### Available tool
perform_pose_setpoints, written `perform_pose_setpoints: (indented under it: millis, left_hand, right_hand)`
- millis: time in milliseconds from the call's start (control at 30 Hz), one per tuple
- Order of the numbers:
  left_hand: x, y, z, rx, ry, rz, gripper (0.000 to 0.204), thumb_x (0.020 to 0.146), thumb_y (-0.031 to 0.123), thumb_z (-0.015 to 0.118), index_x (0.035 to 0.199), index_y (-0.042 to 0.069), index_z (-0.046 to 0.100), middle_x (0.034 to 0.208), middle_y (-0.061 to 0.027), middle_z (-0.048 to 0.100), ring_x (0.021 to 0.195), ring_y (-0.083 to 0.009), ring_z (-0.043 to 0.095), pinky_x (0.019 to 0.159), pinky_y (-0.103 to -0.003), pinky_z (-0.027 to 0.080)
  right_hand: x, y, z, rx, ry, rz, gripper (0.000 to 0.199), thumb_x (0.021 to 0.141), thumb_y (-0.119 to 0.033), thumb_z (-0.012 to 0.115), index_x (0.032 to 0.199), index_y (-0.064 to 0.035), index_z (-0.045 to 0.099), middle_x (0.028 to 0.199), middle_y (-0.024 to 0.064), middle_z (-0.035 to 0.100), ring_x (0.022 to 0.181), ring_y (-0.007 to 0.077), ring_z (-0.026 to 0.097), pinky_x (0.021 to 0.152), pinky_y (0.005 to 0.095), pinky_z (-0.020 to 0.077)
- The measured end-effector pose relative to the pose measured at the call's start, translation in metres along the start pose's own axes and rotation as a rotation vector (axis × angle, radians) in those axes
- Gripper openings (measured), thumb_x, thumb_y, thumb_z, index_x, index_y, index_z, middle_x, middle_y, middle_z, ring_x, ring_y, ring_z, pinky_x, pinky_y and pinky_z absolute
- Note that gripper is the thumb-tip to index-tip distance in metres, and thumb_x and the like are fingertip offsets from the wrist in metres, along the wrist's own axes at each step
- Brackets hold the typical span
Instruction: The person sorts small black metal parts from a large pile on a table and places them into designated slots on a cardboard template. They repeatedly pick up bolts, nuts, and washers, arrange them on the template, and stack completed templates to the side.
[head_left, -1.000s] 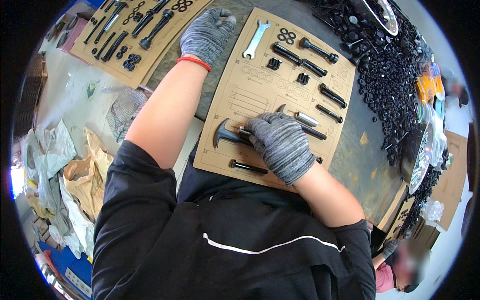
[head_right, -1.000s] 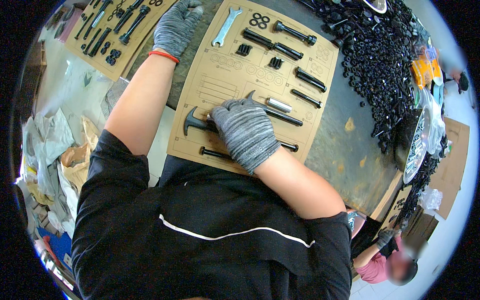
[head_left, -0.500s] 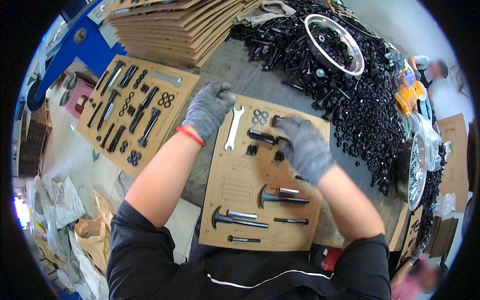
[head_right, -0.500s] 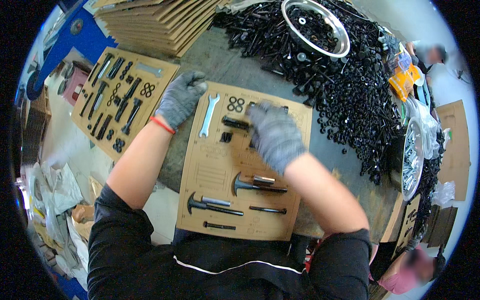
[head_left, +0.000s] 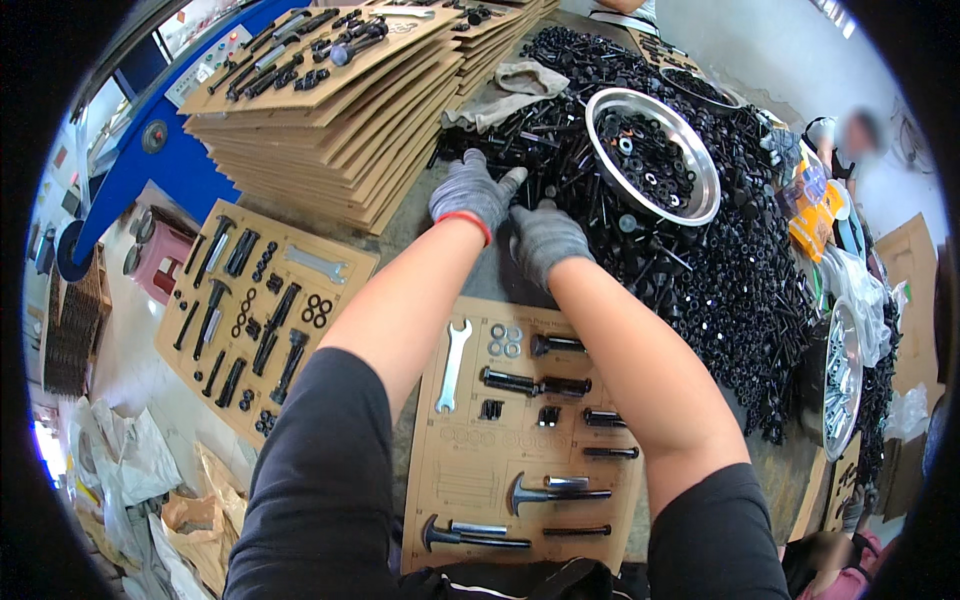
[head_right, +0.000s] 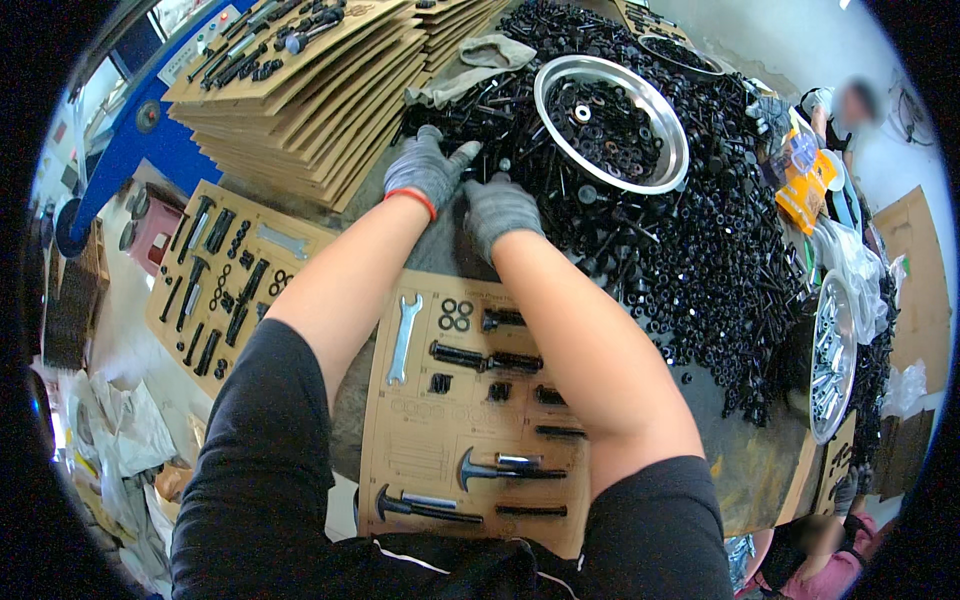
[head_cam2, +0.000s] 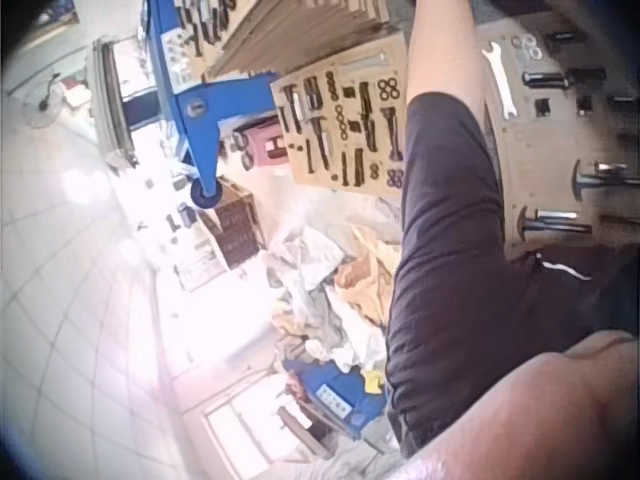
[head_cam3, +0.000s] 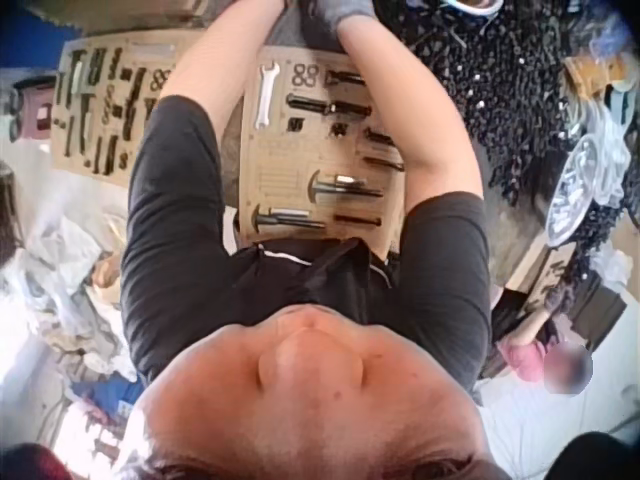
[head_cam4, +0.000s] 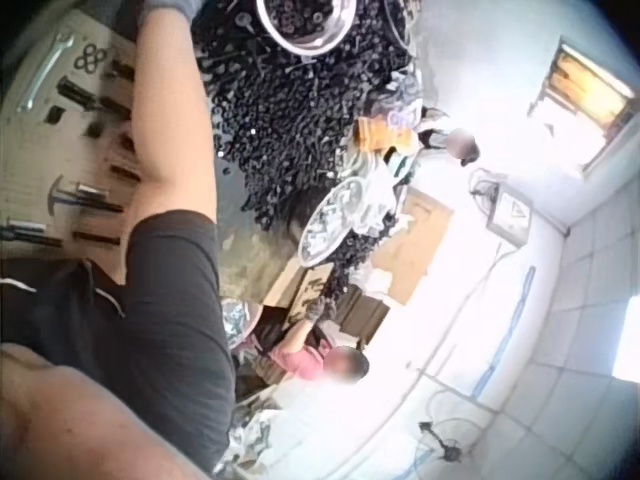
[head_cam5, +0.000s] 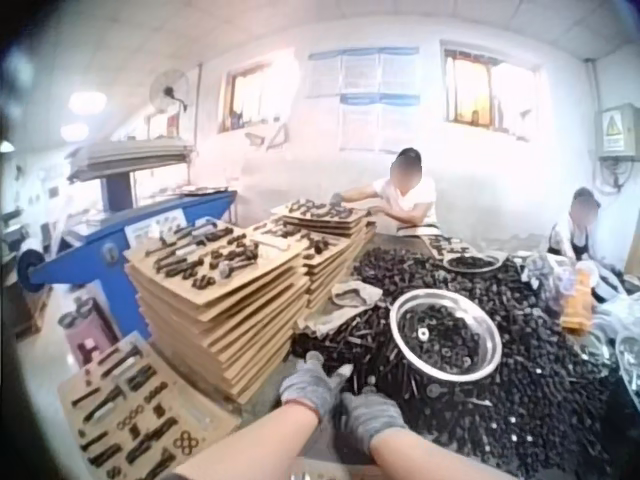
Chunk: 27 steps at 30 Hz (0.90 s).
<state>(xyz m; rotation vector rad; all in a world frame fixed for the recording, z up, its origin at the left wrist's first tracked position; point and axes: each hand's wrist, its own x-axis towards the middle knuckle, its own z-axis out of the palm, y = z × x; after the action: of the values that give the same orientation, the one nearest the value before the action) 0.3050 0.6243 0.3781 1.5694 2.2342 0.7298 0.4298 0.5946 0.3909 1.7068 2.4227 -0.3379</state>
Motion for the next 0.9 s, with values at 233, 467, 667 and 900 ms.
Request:
perform_pose_setpoints:
  millis: [233, 467, 667, 900]
  left_hand:
    - [0.045, -0.017, 0.01, -0.07, 0.164, 0.058, 0.056, 0.092, 0.045, 0.051, 0.134, 0.007, 0.049, 0.138, -0.0191, 0.047, 0.128, -0.0351, 0.045, 0.107, -0.043, 0.037]
    - [0.089, 0.0, 0.03, -0.106, 0.198, 0.42, 0.048, 0.093, 0.039, 0.054, 0.131, 0.009, 0.055, 0.132, -0.0214, 0.053, 0.123, -0.0363, 0.05, 0.105, -0.04, 0.037]
    - [0.116, 0.054, 0.003, 0.061, -0.177, 0.288, 0.081, 0.079, 0.071, 0.053, 0.143, 0.022, 0.042, 0.147, -0.0138, 0.042, 0.135, -0.0319, 0.039, 0.111, -0.042, 0.031]
    - [0.098, 0.041, 0.016, 0.033, -0.05, 0.291, 0.067, 0.081, 0.055, 0.064, 0.132, 0.013, 0.055, 0.143, -0.0191, 0.044, 0.134, -0.0382, 0.037, 0.111, -0.039, 0.032]
  right_hand:
    - [-0.029, 0.054, 0.038, 0.027, 0.271, -0.299, 0.053, 0.086, -0.031, 0.06, 0.136, -0.0193, 0.048, 0.135, 0.0174, 0.049, 0.122, 0.0368, 0.049, 0.103, 0.0448, 0.0392]
    - [-0.031, 0.052, 0.046, 0.07, 0.342, -0.414, 0.051, 0.085, -0.029, 0.058, 0.133, -0.0143, 0.051, 0.134, 0.0176, 0.051, 0.121, 0.0379, 0.048, 0.106, 0.047, 0.0334]
    - [-0.033, 0.058, 0.049, 0.035, 0.331, -0.404, 0.053, 0.085, -0.031, 0.057, 0.135, -0.0136, 0.049, 0.134, 0.0182, 0.05, 0.119, 0.0371, 0.048, 0.104, 0.0477, 0.0343]
    - [-0.033, 0.057, 0.051, 0.106, 0.384, -0.424, 0.05, 0.082, -0.029, 0.059, 0.13, -0.0132, 0.055, 0.132, 0.0177, 0.051, 0.118, 0.0368, 0.049, 0.103, 0.0473, 0.0365]
